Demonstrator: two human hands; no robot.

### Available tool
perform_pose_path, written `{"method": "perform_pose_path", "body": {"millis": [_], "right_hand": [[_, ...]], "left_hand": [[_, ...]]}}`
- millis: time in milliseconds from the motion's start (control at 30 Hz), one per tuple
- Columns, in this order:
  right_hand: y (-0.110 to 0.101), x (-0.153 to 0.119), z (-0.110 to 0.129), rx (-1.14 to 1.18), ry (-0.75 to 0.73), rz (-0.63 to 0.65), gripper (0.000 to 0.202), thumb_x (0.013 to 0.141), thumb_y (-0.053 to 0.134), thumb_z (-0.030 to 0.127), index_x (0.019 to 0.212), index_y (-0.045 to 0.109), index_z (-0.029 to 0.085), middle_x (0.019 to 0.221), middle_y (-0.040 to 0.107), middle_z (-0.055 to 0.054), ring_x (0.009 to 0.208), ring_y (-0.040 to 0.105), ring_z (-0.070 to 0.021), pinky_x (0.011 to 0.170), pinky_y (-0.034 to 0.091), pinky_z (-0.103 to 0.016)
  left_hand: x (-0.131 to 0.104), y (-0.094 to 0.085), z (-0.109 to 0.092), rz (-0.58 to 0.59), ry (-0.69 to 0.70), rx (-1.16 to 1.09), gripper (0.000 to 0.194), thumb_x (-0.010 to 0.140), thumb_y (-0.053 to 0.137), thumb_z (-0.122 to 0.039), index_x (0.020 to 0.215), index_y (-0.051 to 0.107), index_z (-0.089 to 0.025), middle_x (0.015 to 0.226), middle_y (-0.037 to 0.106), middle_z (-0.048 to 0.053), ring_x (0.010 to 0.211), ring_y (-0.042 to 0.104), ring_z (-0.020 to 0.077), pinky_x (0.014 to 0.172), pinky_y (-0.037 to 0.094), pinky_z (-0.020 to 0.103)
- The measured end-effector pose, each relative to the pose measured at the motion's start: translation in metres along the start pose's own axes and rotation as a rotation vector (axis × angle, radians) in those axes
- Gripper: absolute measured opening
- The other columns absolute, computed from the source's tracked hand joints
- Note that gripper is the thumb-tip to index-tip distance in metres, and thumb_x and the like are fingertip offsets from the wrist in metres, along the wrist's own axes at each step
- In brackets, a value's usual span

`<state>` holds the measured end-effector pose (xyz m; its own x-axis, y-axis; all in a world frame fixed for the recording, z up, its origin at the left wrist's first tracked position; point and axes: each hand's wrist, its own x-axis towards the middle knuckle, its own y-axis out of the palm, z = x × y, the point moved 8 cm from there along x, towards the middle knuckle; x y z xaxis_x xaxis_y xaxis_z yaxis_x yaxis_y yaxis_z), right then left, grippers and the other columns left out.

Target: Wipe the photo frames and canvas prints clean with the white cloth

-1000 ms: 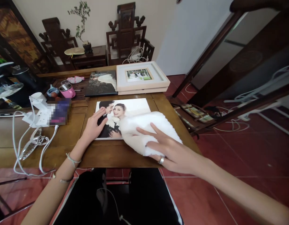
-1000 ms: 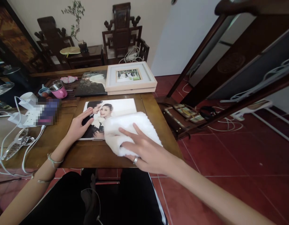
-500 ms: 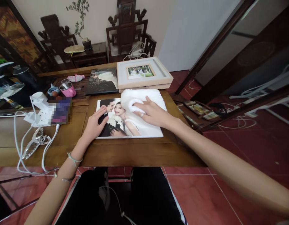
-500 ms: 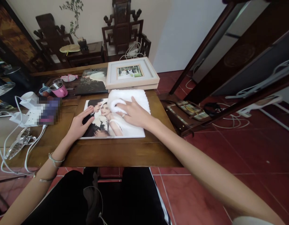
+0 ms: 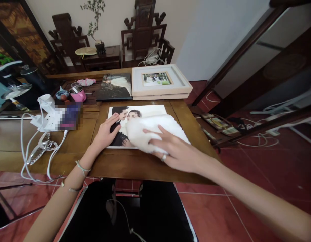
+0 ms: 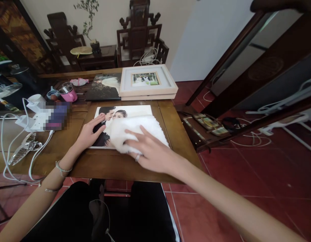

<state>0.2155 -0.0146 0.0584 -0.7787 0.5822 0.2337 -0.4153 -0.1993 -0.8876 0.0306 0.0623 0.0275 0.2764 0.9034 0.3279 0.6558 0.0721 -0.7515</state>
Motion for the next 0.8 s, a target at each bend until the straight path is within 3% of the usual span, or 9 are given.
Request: {"method": "perform_pose_path", "body": {"millis": [133, 200, 267, 367, 533, 633, 700, 800], "right_hand": [[-0.007, 0.044, -0.051, -0.058, 0.089, -0.027, 0.026, 0.092, 0.039, 0.019, 0.111, 0.057, 0.023, 0.125, 0.062, -0.007, 0.119, 0.055, -0.0301, 0.109, 0.025, -0.062], [-0.006, 0.064, -0.071, -0.095, 0.132, -0.042, 0.028, 0.092, 0.037, 0.021, 0.113, 0.056, 0.020, 0.128, 0.061, -0.011, 0.122, 0.052, -0.0326, 0.107, 0.023, -0.066], [-0.004, 0.075, -0.080, -0.127, 0.157, -0.047, 0.031, 0.092, 0.036, 0.020, 0.116, 0.056, 0.017, 0.132, 0.057, -0.014, 0.133, 0.039, -0.0343, 0.106, 0.020, -0.069], [0.003, 0.069, -0.064, -0.151, 0.154, -0.048, 0.032, 0.091, 0.038, 0.019, 0.117, 0.057, 0.015, 0.135, 0.054, -0.017, 0.141, 0.025, -0.0347, 0.106, 0.016, -0.072], [0.019, 0.020, 0.010, -0.062, 0.023, 0.041, 0.032, 0.078, 0.044, 0.007, 0.103, 0.062, 0.017, 0.131, 0.058, -0.015, 0.142, 0.021, -0.0334, 0.108, 0.013, -0.072], [0.022, -0.002, 0.039, 0.023, -0.047, 0.062, 0.035, 0.078, 0.045, 0.006, 0.107, 0.060, 0.019, 0.137, 0.054, -0.012, 0.142, 0.023, -0.0302, 0.111, 0.014, -0.068], [0.020, -0.004, 0.040, 0.042, -0.067, 0.052, 0.033, 0.082, 0.045, 0.009, 0.110, 0.058, 0.019, 0.136, 0.055, -0.011, 0.141, 0.027, -0.0278, 0.113, 0.015, -0.064], [0.014, 0.014, 0.015, 0.033, -0.025, 0.022, 0.026, 0.090, 0.040, 0.014, 0.107, 0.059, 0.020, 0.128, 0.061, -0.010, 0.136, 0.037, -0.0277, 0.114, 0.015, -0.063]], "left_hand": [[0.000, 0.000, 0.000, -0.001, 0.005, -0.003, 0.042, 0.091, 0.050, -0.036, 0.127, 0.059, -0.017, 0.140, 0.052, 0.010, 0.135, 0.042, 0.0229, 0.115, 0.030, 0.043], [-0.001, 0.000, 0.000, -0.002, 0.004, -0.006, 0.042, 0.091, 0.049, -0.035, 0.128, 0.059, -0.017, 0.141, 0.052, 0.010, 0.135, 0.042, 0.0229, 0.115, 0.030, 0.043], [-0.001, 0.000, 0.001, -0.002, -0.006, -0.007, 0.043, 0.091, 0.049, -0.035, 0.128, 0.058, -0.015, 0.141, 0.051, 0.012, 0.135, 0.042, 0.0232, 0.116, 0.029, 0.043], [-0.001, 0.000, 0.003, -0.009, -0.030, -0.007, 0.044, 0.093, 0.045, -0.036, 0.129, 0.057, -0.013, 0.141, 0.050, 0.013, 0.136, 0.041, 0.0232, 0.116, 0.028, 0.043], [-0.001, 0.004, 0.007, 0.016, -0.031, 0.019, 0.045, 0.095, 0.040, -0.034, 0.134, 0.053, -0.016, 0.145, 0.045, 0.011, 0.138, 0.038, 0.0227, 0.116, 0.026, 0.045], [-0.001, 0.007, 0.009, 0.029, -0.021, 0.030, 0.045, 0.095, 0.039, -0.033, 0.133, 0.054, -0.016, 0.144, 0.047, 0.011, 0.138, 0.037, 0.0229, 0.116, 0.026, 0.046], [0.000, 0.007, 0.009, 0.033, -0.014, 0.028, 0.046, 0.094, 0.039, -0.032, 0.133, 0.053, -0.014, 0.144, 0.046, 0.012, 0.138, 0.037, 0.0236, 0.116, 0.026, 0.046], [-0.001, 0.006, 0.009, 0.030, -0.008, 0.024, 0.046, 0.094, 0.040, -0.031, 0.133, 0.053, -0.013, 0.144, 0.046, 0.013, 0.138, 0.038, 0.0231, 0.116, 0.026, 0.046]]}}
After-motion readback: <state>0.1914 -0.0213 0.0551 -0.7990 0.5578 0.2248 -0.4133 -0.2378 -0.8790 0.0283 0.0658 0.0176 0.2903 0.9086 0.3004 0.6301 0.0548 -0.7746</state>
